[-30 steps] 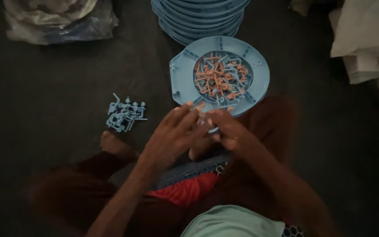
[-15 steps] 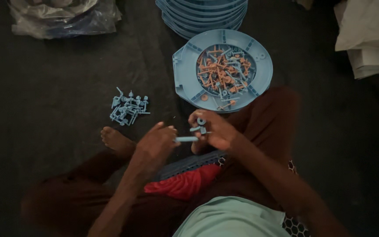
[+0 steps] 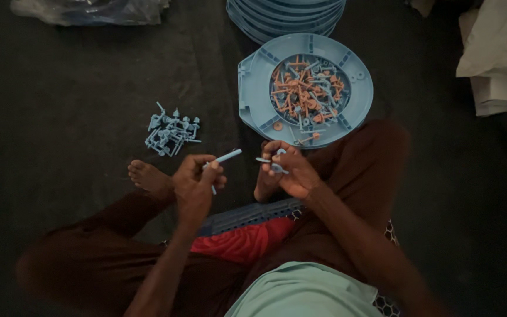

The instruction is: The person sits on the floor and assembles small plastic components by hand. They pick up a white plastic piece and an orange piece, fit them together, and place the assembled unit into a blue plastic bin. The process is repeated continuously.

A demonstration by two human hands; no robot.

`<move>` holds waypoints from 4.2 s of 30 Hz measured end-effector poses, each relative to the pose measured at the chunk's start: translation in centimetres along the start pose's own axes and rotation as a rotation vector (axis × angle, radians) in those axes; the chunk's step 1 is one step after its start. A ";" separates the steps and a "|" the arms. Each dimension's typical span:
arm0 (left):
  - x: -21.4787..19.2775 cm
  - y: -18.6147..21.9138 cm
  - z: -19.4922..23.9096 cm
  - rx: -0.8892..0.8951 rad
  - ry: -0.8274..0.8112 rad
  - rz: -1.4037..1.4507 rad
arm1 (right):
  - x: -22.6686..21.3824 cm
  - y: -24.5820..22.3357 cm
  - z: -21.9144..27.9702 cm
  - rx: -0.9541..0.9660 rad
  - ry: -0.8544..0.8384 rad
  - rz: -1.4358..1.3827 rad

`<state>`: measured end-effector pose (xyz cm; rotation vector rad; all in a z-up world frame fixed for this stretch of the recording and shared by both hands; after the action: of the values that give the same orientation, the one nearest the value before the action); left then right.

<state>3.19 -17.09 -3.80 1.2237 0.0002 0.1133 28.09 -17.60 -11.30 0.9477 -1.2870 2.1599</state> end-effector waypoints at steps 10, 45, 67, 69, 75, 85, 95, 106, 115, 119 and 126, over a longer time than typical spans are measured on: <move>1.5 -2.3 0.6 0.102 -0.235 0.128 | 0.6 0.1 0.1 -0.060 -0.122 -0.011; 3.0 -4.1 -0.2 0.015 -0.210 -0.053 | 1.3 2.8 -0.2 -0.020 0.137 0.521; 4.0 -1.3 1.7 0.380 -0.269 -0.504 | 1.6 1.4 -0.6 -0.227 0.375 0.711; 4.0 -1.5 1.7 0.452 -0.282 -0.527 | 1.6 1.4 -0.5 -0.197 0.393 0.674; 3.9 -1.3 2.1 0.617 -0.322 -0.533 | 1.5 1.3 -0.8 -0.277 0.334 0.757; 3.7 -1.6 1.7 0.086 -0.285 -0.365 | 4.4 1.4 1.2 -0.512 0.244 1.371; 3.0 -3.9 0.4 0.152 -0.288 -0.118 | 5.1 2.1 0.9 -0.485 -0.014 1.214; 2.4 -3.8 -0.9 -0.041 -0.136 0.074 | 1.3 -0.4 -0.3 0.057 -0.053 0.069; 2.3 -2.4 -0.7 0.101 -0.187 0.056 | 2.2 -0.9 -0.3 -0.027 -0.100 0.056; 2.5 -1.8 -0.2 0.090 -0.247 -0.081 | 1.6 -1.1 -0.6 -0.139 -0.007 0.268; 3.4 -1.7 0.6 0.120 -0.292 -0.200 | 2.1 -0.4 -0.3 -0.188 0.111 0.499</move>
<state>6.78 -17.92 -4.98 1.3436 -0.1258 -0.2433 26.84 -17.12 -9.60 0.4547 -1.7769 2.3464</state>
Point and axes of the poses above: each hand's wrist, its own z-axis away from the middle knuckle, its own x-axis out of the palm, y = z × x, the point moved 2 cm from there along -z, towards the middle knuckle, and after that the axes turned 10 degrees about z, right-handed, at the moved point
